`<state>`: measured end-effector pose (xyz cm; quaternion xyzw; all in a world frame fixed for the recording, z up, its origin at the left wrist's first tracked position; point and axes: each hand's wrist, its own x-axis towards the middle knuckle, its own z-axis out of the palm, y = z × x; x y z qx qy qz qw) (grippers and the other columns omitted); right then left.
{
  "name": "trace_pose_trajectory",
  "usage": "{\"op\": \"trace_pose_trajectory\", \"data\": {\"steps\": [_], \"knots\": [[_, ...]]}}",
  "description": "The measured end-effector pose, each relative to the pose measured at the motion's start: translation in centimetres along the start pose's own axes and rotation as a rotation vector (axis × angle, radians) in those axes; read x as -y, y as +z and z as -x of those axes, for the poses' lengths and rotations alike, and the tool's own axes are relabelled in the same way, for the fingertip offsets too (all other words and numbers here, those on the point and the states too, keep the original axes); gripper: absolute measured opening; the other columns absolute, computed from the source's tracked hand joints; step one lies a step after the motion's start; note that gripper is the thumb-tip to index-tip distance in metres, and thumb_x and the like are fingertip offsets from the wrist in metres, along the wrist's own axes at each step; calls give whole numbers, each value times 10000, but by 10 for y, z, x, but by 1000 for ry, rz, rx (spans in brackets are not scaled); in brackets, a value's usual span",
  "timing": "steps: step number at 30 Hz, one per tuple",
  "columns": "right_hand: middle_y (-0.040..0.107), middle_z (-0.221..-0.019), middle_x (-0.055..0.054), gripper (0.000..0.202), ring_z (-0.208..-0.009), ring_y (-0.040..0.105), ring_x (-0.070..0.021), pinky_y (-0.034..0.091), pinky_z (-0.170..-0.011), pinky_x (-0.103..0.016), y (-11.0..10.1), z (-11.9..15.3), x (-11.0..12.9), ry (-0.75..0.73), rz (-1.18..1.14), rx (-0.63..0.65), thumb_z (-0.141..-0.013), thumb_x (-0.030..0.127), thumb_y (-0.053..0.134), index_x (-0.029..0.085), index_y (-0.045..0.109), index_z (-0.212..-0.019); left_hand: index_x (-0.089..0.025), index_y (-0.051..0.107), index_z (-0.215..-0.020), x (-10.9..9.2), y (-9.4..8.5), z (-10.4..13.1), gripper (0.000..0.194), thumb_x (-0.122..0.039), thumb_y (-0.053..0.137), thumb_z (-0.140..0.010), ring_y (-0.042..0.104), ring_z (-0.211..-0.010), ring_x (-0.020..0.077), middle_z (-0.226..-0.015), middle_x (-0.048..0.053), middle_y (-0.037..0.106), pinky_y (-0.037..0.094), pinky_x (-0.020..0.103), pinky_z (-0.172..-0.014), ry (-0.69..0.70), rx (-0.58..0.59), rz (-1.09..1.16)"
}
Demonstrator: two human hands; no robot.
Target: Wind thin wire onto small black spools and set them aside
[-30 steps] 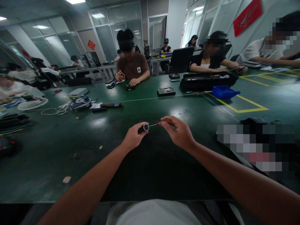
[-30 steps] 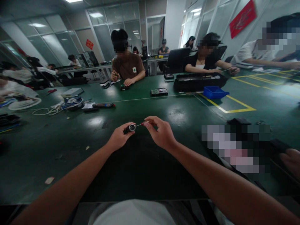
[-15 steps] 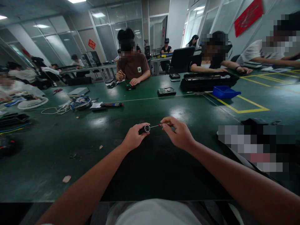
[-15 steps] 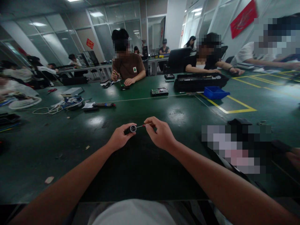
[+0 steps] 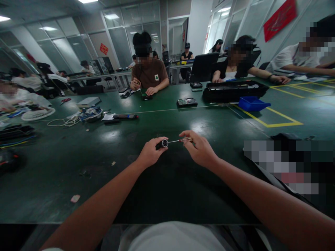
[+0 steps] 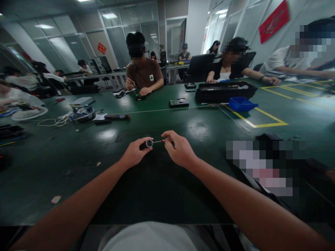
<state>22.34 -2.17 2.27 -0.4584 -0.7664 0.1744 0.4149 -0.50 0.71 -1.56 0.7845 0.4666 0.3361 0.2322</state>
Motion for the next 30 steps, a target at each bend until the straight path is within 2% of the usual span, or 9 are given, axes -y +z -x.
{"op": "trace_pose_trajectory", "data": {"steps": [3,5,10,14,17,20,22,25,30], "knots": [[657,-686,-9,260,-623,604,-162,409,-608,-294,0,-2,-1,38,10,26,-982,333,440,205,662,-938,-275,647,-1245,0,0,0,397,-223,691,-854,601,-1148,228,-1224,39,675,448,425,-1036,-4,0,-7],[678,-709,-16,297,-617,606,-164,405,-601,-301,0,-2,-1,54,17,22,-997,372,427,215,673,-941,-282,648,-1241,-1,0,0,393,-225,692,-855,598,-1154,230,-1225,33,676,448,428,-1033,4,3,-13],[695,-779,-28,241,-623,602,-176,415,-590,-307,2,0,1,42,10,15,-959,300,478,219,595,-1154,-281,654,-1232,-3,0,0,388,-220,698,-851,608,-1143,232,-1217,35,681,454,432,-1030,1,19,-16],[675,-797,-30,194,-697,613,-186,434,-637,-309,1,1,2,6,-18,15,-929,258,498,215,580,-1100,-271,653,-1235,-3,-1,0,392,-218,696,-850,605,-1154,230,-1224,38,679,450,422,-1041,1,4,-19],[677,-777,-23,191,-643,596,-174,408,-611,-308,0,0,2,37,-32,41,-974,309,441,223,603,-1027,-266,660,-1220,-4,-1,0,384,-210,702,-842,609,-1144,230,-1217,36,684,451,415,-1037,3,3,-31],[680,-781,-17,204,-599,578,-163,400,-599,-310,3,2,3,72,-53,1,-988,319,415,222,575,-1069,-269,659,-1221,-5,0,0,383,-214,703,-844,616,-1124,227,-1210,28,688,455,411,-1024,9,-1,-36],[653,-746,-2,186,-610,582,-165,416,-609,-308,6,4,4,82,-94,-53,-963,287,453,219,531,-1118,-279,657,-1228,-6,0,0,387,-225,702,-847,618,-1115,231,-1211,25,688,456,420,-1017,2,-5,-43],[655,-798,-19,142,-719,624,-180,462,-671,-318,9,5,3,85,-154,-112,-918,276,535,221,541,-1048,-277,659,-1226,-6,1,0,376,-238,695,-854,616,-1124,242,-1216,32,685,450,434,-1025,-24,-31,-48],[682,-838,-43,189,-793,655,-195,527,-758,-366,12,-3,-8,228,-416,-102,-899,380,581,209,616,-971,-268,652,-1222,-8,-1,0,369,-223,685,-858,606,-1125,239,-1215,37,679,451,425,-1013,-4,-34,-71]]}}
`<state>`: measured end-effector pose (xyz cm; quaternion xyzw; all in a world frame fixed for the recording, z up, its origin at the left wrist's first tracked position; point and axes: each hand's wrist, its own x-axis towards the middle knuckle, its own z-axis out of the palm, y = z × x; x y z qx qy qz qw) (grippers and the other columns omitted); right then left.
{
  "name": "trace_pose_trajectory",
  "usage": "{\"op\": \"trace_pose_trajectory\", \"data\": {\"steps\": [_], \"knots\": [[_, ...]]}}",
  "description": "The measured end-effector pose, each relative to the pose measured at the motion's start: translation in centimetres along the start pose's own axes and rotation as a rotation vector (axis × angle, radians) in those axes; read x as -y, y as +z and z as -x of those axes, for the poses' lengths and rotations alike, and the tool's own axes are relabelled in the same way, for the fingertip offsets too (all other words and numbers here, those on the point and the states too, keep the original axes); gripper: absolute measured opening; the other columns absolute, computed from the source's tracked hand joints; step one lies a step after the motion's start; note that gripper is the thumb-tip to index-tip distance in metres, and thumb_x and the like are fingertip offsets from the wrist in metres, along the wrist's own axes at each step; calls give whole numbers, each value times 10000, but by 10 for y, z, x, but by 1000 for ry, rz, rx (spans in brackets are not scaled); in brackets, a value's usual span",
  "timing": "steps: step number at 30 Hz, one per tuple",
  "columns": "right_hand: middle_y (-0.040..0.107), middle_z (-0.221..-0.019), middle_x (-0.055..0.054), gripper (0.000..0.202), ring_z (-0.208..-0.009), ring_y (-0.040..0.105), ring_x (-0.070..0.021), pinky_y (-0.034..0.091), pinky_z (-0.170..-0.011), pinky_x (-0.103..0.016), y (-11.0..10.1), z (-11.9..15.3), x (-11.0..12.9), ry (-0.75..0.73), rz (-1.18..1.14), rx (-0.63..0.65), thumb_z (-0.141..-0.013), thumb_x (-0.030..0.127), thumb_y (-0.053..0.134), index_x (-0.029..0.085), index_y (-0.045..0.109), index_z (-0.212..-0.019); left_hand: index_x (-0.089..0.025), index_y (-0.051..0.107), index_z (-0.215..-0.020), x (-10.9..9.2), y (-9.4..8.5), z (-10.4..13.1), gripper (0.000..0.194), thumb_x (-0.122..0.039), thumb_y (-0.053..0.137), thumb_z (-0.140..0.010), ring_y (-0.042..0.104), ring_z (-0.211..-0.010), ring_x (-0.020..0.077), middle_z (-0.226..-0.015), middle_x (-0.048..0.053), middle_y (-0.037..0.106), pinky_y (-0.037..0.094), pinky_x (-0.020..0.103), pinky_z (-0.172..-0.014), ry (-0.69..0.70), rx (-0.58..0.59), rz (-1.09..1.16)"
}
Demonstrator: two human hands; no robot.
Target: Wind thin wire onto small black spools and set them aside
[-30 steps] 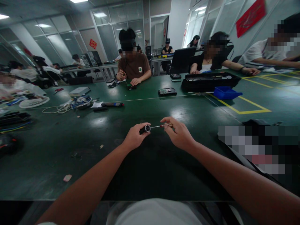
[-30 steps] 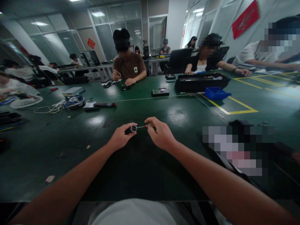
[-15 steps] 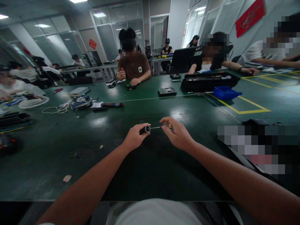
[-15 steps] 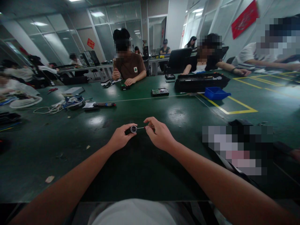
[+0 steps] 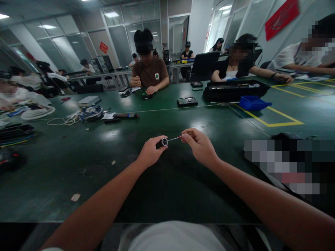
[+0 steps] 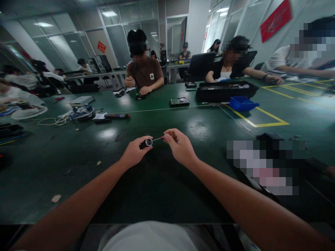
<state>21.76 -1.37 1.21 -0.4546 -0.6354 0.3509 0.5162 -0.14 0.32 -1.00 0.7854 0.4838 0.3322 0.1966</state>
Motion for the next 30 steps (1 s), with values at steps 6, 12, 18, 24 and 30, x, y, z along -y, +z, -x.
{"op": "trace_pose_trajectory", "data": {"steps": [6,12,18,24,30], "knots": [[633,-765,-39,263,-662,630,-167,583,-712,-377,-5,-14,-22,273,-378,-7,-904,478,535,217,558,-877,-258,642,-1220,-3,-3,-1,350,-219,673,-874,610,-1069,229,-1183,39,687,445,423,-999,55,23,-61],[665,-799,-33,265,-713,643,-167,544,-730,-358,-3,-8,-14,67,-133,-86,-915,462,549,201,597,-919,-261,641,-1235,-7,-3,-1,362,-252,676,-875,604,-1071,241,-1204,34,685,446,416,-978,2,22,-57],[695,-791,-33,189,-736,671,-176,525,-718,-342,-1,3,2,-74,97,-41,-953,373,517,204,603,-954,-281,650,-1234,-6,-3,-1,368,-283,686,-867,602,-1076,258,-1192,29,694,443,438,-962,3,41,-82],[727,-847,-49,174,-802,707,-193,547,-764,-367,0,6,4,-105,77,-48,-955,360,526,212,604,-1002,-291,649,-1240,-6,-3,-1,378,-283,691,-864,606,-1050,251,-1174,28,698,441,440,-967,6,43,-76],[732,-858,-50,159,-824,713,-198,548,-767,-365,0,7,6,-129,127,-66,-964,342,523,215,604,-1016,-286,649,-1239,-7,-4,-1,375,-286,690,-867,606,-1001,245,-1138,25,705,442,432,-945,10,44,-78]]}}
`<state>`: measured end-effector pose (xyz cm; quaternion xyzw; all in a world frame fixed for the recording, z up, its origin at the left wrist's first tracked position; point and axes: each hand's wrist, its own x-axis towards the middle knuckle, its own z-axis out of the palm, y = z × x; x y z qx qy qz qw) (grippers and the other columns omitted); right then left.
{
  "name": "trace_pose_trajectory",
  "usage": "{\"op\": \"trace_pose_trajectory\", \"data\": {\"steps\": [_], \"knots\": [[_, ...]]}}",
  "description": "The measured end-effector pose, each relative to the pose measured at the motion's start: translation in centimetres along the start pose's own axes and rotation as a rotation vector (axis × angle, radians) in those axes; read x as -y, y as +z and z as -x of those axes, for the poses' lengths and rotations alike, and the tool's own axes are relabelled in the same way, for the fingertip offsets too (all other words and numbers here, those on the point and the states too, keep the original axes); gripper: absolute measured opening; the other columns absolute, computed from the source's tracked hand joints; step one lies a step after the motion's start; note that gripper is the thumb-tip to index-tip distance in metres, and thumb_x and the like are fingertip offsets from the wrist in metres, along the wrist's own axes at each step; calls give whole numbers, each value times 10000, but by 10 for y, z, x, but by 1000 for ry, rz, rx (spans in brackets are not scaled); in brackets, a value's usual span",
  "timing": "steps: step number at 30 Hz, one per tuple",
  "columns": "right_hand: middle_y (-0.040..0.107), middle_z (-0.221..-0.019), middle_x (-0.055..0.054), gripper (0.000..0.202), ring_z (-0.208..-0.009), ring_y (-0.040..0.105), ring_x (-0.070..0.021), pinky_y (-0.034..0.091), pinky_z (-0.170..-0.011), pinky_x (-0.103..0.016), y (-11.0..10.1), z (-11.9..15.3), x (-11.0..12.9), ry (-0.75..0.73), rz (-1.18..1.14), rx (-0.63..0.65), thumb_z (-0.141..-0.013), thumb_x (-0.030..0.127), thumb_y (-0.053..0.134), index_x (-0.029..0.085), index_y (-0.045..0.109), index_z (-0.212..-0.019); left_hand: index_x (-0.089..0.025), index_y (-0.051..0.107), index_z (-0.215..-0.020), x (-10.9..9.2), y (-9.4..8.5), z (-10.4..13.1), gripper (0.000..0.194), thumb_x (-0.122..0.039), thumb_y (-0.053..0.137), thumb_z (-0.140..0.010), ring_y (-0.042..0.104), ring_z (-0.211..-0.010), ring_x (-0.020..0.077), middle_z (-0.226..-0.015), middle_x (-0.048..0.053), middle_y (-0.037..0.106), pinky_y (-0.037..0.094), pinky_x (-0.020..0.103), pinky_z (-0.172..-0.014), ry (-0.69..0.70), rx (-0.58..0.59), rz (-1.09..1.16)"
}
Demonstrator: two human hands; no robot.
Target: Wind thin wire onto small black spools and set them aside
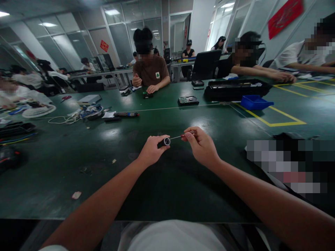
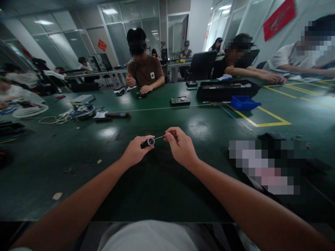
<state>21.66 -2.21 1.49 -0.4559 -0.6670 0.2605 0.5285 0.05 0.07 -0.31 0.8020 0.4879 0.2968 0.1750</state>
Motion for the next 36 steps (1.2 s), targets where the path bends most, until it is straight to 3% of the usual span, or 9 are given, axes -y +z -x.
{"op": "trace_pose_trajectory", "data": {"steps": [10,27,32,36], "knots": [[742,-861,-55,159,-832,726,-208,552,-768,-369,-1,0,-1,2,-24,38,-956,344,542,209,608,-1009,-284,645,-1236,2,1,0,366,-282,686,-872,604,-1059,247,-1204,26,689,434,430,-957,13,-21,8],[734,-846,-52,170,-816,715,-199,544,-777,-366,0,-2,-7,52,-34,-11,-949,351,536,207,619,-986,-276,640,-1232,2,1,0,368,-262,694,-869,600,-1105,233,-1218,16,685,424,424,-984,8,-31,41],[737,-760,-34,231,-705,698,-179,507,-663,-307,-5,-4,2,99,52,56,-911,420,602,197,658,-932,-280,641,-1227,4,1,1,361,-271,693,-870,609,-1038,232,-1165,12,698,437,429,-938,6,-9,18],[622,-537,18,385,-483,540,-123,373,-505,-261,-8,-5,4,92,206,49,-871,537,632,202,627,-683,-279,638,-1227,4,0,1,366,-261,699,-867,603,-1069,232,-1185,11,692,428,435,-966,4,-21,34]]}}
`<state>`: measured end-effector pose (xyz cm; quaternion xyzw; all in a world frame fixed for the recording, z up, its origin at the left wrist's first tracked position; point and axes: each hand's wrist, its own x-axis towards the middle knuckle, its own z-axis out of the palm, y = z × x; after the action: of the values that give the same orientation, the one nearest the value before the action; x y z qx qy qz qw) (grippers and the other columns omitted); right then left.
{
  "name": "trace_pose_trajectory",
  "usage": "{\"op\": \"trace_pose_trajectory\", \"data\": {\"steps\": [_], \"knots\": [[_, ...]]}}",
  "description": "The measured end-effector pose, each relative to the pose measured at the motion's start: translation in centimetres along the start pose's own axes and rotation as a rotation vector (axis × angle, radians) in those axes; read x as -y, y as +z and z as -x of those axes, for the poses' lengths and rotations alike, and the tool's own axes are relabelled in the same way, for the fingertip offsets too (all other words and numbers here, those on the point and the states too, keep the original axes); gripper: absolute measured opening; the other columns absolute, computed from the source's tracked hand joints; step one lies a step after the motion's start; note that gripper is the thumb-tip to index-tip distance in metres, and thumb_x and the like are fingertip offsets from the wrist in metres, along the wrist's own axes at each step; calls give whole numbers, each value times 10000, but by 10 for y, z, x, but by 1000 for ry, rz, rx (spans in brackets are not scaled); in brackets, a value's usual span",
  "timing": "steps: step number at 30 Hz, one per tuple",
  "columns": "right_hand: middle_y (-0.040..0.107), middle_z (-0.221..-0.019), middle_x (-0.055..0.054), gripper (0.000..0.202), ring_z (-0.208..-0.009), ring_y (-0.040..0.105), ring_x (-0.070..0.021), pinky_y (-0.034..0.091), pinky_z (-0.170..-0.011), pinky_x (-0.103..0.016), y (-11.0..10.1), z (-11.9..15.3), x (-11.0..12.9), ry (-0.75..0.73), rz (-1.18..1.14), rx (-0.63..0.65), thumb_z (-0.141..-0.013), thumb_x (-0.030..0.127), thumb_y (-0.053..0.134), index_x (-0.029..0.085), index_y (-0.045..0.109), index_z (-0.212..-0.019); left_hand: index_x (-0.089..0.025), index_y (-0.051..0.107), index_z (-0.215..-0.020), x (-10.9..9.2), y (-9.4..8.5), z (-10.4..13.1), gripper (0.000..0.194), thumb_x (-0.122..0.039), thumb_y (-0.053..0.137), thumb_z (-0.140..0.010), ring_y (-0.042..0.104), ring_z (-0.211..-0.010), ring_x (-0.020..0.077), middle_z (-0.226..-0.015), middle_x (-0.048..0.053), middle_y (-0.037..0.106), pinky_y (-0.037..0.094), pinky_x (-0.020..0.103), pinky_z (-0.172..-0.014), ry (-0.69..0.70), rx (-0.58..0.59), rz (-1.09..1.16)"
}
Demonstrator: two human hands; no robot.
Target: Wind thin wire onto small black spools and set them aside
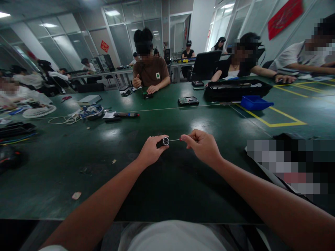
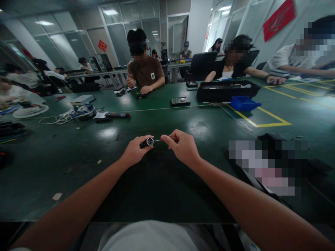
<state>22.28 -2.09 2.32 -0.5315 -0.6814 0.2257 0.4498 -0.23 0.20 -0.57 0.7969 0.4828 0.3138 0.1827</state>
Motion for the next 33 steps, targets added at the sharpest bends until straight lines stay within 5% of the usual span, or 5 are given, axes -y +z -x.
{"op": "trace_pose_trajectory", "data": {"steps": [6,16,23,28,33], "knots": [[398,-441,50,559,-435,358,-93,256,-462,-264,2,-1,-4,-53,134,-49,-882,599,576,209,475,-494,-283,639,-1226,-1,-1,1,362,-266,695,-869,600,-1070,234,-1173,12,693,413,461,-1009,-5,5,0],[704,-803,-41,126,-718,647,-179,449,-649,-293,2,2,1,-155,52,66,-898,332,596,206,606,-895,-291,645,-1224,3,1,0,369,-269,704,-860,606,-1069,239,-1167,18,694,409,472,-1023,-11,-5,-18],[610,-631,8,324,-566,557,-147,383,-578,-285,0,0,2,-92,75,186,-1004,396,390,208,636,-908,-271,645,-1215,1,0,1,360,-246,696,-860,605,-1099,240,-1180,30,691,394,468,-1039,-6,5,-14],[657,-735,-9,225,-596,563,-164,382,-572,-298,2,0,0,-83,54,168,-962,355,476,213,597,-1087,-282,652,-1213,0,-1,0,360,-256,695,-856,614,-1059,244,-1135,31,699,410,478,-1031,-33,10,-20],[676,-838,-33,166,-742,629,-192,451,-678,-321,5,1,-3,-105,-12,179,-920,298,520,221,580,-1055,-281,644,-1225,2,-2,0,372,-260,693,-857,601,-1109,245,-1200,35,683,387,489,-1071,-52,-11,-1]]}}
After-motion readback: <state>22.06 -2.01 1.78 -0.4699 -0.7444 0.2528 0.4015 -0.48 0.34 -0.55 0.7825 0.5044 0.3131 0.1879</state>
